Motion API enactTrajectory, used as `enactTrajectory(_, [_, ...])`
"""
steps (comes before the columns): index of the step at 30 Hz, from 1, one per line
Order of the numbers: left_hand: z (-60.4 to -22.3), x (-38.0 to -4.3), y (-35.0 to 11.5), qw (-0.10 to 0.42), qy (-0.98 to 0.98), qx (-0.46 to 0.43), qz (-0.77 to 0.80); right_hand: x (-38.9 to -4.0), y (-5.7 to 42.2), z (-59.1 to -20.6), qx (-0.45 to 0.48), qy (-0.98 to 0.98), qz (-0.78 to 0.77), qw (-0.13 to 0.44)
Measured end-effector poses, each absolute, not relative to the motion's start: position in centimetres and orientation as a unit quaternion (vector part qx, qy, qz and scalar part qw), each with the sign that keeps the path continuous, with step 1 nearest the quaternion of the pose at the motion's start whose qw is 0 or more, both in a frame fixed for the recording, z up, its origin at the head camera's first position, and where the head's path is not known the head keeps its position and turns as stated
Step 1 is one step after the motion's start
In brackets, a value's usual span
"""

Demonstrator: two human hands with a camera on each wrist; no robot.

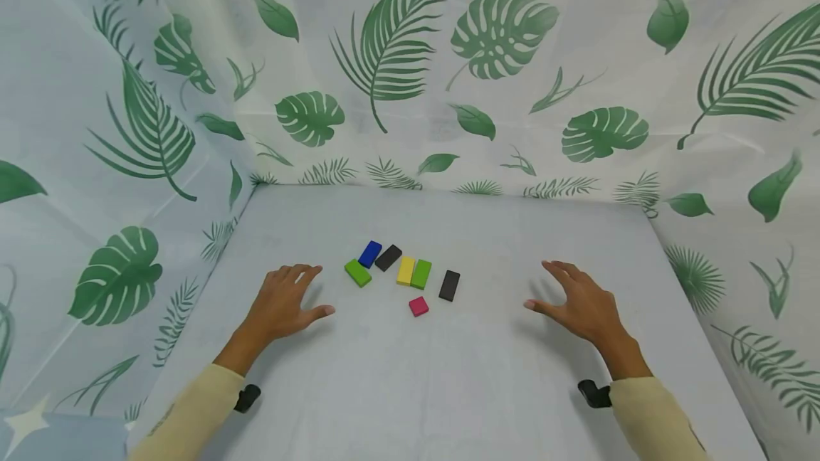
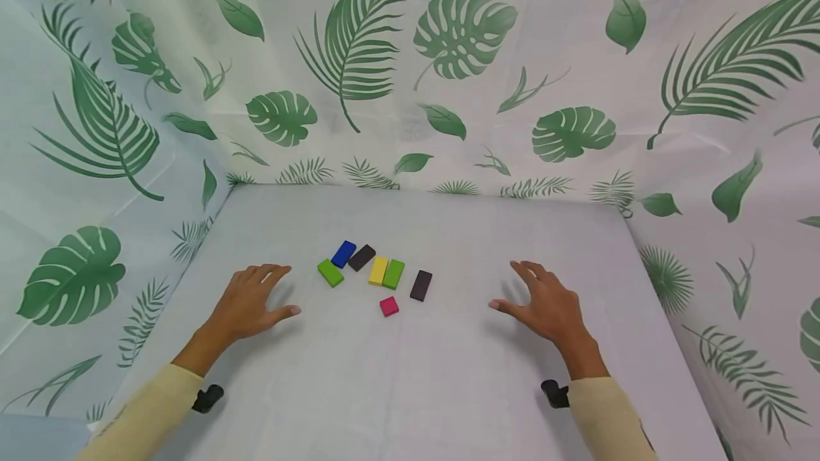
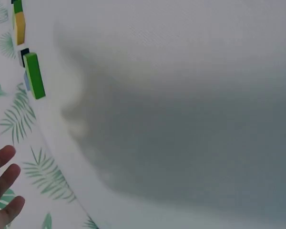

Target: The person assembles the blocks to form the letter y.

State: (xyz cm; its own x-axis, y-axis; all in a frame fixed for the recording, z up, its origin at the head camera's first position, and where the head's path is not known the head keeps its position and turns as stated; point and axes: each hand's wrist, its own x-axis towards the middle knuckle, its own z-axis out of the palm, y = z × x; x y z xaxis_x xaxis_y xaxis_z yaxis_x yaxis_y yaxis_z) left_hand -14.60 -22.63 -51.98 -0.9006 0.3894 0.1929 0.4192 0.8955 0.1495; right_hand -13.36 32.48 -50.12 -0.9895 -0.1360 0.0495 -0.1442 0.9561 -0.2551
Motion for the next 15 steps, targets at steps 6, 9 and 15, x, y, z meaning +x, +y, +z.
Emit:
enactTrajectory(6, [-51.8, -14.7, -21.1, 0.068, -0.967, -0.197, -0.149, -13.9, 31.4, -50.3, 0.077, -0.987, 0.138, 0.028])
enactTrajectory(9, [-51.7, -14.7, -20.2, 0.066, -0.963, -0.188, -0.183, -14.3, 30.8, -50.2, 0.076, -0.987, 0.141, 0.027])
enactTrajectory(15, [-51.7, -14.7, -18.0, 0.033, -0.961, -0.18, -0.205, -15.1, 29.6, -50.0, 0.075, -0.984, 0.16, 0.019])
